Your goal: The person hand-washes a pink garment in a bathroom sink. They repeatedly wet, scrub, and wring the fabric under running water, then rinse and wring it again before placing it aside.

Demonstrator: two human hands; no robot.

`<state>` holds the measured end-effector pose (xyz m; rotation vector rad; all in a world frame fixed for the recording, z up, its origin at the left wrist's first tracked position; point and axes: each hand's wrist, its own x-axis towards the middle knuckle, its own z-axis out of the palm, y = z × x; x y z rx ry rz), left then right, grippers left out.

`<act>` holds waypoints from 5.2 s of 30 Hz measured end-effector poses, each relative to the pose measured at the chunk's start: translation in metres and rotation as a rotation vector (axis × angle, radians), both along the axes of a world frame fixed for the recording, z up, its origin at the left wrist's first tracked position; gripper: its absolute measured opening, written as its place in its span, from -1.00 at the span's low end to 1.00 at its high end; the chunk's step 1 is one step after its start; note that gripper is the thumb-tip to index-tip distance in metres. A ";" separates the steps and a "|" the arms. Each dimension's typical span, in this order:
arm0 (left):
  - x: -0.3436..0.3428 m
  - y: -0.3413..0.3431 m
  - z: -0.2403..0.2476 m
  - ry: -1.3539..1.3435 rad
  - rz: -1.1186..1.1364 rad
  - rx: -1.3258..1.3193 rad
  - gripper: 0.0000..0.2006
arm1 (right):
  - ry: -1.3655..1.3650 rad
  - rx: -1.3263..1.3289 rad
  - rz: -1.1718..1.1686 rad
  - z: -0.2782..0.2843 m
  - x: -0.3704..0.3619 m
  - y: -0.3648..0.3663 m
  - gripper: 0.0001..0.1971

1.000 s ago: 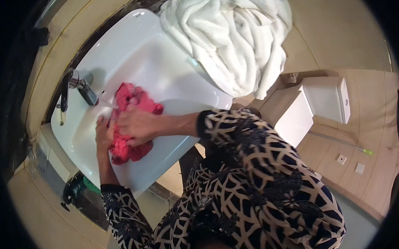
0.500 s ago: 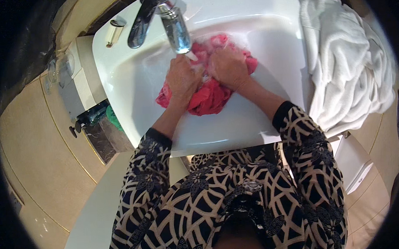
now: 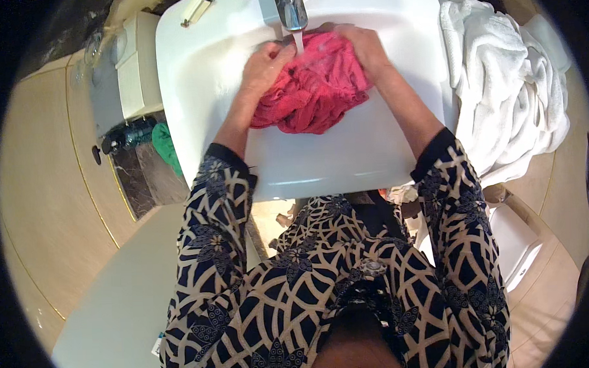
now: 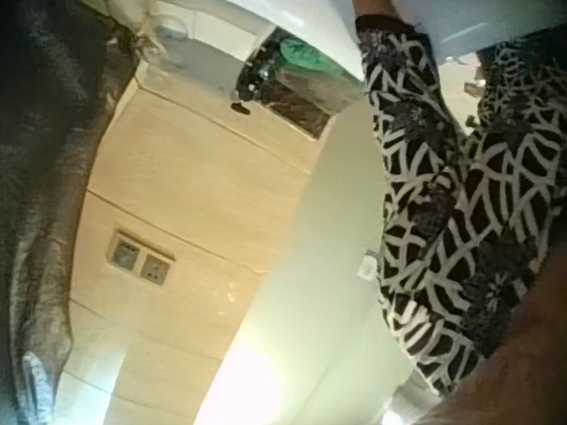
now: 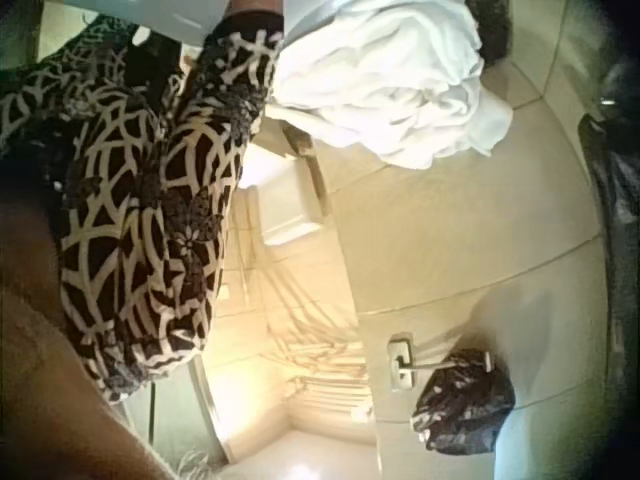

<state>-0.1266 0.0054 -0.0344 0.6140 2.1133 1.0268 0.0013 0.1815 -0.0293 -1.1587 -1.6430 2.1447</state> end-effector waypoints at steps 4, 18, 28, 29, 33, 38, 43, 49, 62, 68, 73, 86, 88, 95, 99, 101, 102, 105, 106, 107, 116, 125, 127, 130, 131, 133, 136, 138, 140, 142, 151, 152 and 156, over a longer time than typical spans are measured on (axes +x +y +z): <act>0.018 -0.039 0.028 0.247 -0.085 0.060 -0.24 | 0.117 -0.449 -0.236 0.056 0.035 0.002 -0.70; 0.069 -0.049 0.038 0.606 -0.185 -0.188 -0.24 | 0.411 -0.169 -0.308 0.194 0.079 0.028 -0.76; 0.005 -0.132 0.055 -0.427 0.295 0.361 -0.39 | 0.376 0.172 -0.604 0.279 0.069 0.044 -0.71; 0.006 -0.133 0.057 -0.411 0.298 0.337 -0.39 | 0.399 0.186 -0.576 0.284 0.067 0.051 -0.71; 0.016 -0.130 0.072 -0.356 0.351 0.302 -0.42 | 0.440 0.313 -0.494 0.294 0.047 0.062 -0.71; 0.026 -0.146 0.074 -0.466 0.486 0.484 -0.53 | 0.594 0.204 -0.448 0.305 0.014 0.041 -0.83; 0.034 -0.145 0.091 -0.560 0.576 0.594 -0.59 | 0.238 0.508 -0.122 0.177 0.035 0.170 -0.64; 0.035 -0.169 0.119 -0.474 0.629 0.627 -0.57 | 0.074 1.219 0.310 0.100 0.050 0.016 -0.77; 0.019 -0.170 0.159 -0.352 0.673 0.768 -0.52 | -0.284 1.146 1.003 0.024 0.066 -0.053 -0.77; 0.029 -0.160 0.118 -0.336 0.649 0.607 -0.57 | 0.004 0.121 0.301 0.088 0.071 0.001 -0.82; 0.046 -0.155 0.114 -0.380 0.555 0.410 -0.54 | 0.331 0.216 0.079 0.182 0.056 0.055 -0.84; 0.089 -0.094 0.088 0.222 -0.040 -0.110 -0.29 | -0.026 1.431 0.233 0.143 -0.005 0.057 -0.46; 0.082 -0.095 0.076 0.242 -0.005 0.044 -0.30 | -0.017 1.650 0.266 0.128 -0.001 0.070 -0.45; 0.043 -0.105 0.044 0.345 0.095 -0.226 -0.28 | -0.069 1.769 0.315 0.134 0.008 0.056 -0.63; 0.024 -0.094 0.013 0.149 0.253 -0.176 -0.21 | -0.092 1.335 0.361 0.082 0.048 -0.005 -0.69; 0.013 -0.080 -0.007 0.087 0.349 -0.201 -0.24 | -0.310 1.174 0.571 0.013 0.061 -0.015 -0.61; 0.011 -0.079 -0.012 0.061 0.347 -0.199 -0.25 | -0.406 0.925 0.555 0.003 0.057 -0.023 -0.57; 0.004 -0.072 -0.025 0.010 0.230 -0.161 -0.32 | -0.479 0.371 0.531 -0.009 0.014 -0.046 -0.49; 0.004 -0.069 -0.043 0.031 0.238 -0.122 -0.40 | -0.447 0.361 0.563 -0.025 -0.005 -0.051 -0.48; 0.008 -0.054 -0.049 -0.084 0.244 -0.019 -0.49 | -0.369 0.623 0.649 -0.069 -0.020 -0.045 -0.49; 0.042 -0.047 0.032 -0.481 0.469 0.438 -0.75 | 0.249 0.957 0.521 0.035 0.014 -0.062 -0.77; 0.113 -0.016 0.022 0.589 -0.062 -0.138 -0.65 | -0.026 1.284 0.466 0.004 0.064 -0.084 -0.81; 0.102 -0.003 0.014 0.608 -0.072 -0.228 -0.70 | -0.014 1.350 0.378 -0.007 0.051 -0.080 -0.82; 0.086 0.005 -0.006 0.640 0.008 -0.286 -0.81 | -0.151 1.195 0.430 -0.027 0.027 -0.071 -0.83; 0.081 0.008 -0.011 0.591 0.078 -0.265 -0.82 | -0.166 1.081 0.398 -0.025 0.016 -0.065 -0.82; 0.073 0.014 -0.017 0.493 0.213 -0.211 -0.82 | -0.195 0.858 0.329 -0.020 -0.003 -0.052 -0.81; 0.059 0.011 -0.025 0.456 0.191 0.031 -0.79 | -0.359 0.807 0.292 -0.023 -0.013 -0.048 -0.78; 0.042 0.007 -0.040 0.202 0.255 0.257 -0.77 | -0.268 0.558 0.232 -0.022 -0.015 -0.039 -0.73; 0.034 0.001 -0.032 0.039 0.256 0.398 -0.77 | -0.141 0.186 0.189 -0.011 -0.014 -0.027 -0.67; 0.048 -0.006 0.003 -0.009 0.162 0.399 -0.79 | -0.206 0.598 0.364 0.002 -0.010 -0.029 -0.61; 0.103 -0.020 0.020 0.444 0.138 0.015 -0.64 | 0.013 1.150 0.669 0.023 0.054 -0.077 -0.71; 0.117 -0.019 0.022 0.583 0.114 -0.109 -0.64 | 0.005 1.163 0.678 0.025 0.061 -0.079 -0.70; 0.117 -0.008 0.009 0.633 0.072 -0.128 -0.69 | -0.016 1.229 0.575 0.006 0.059 -0.082 -0.74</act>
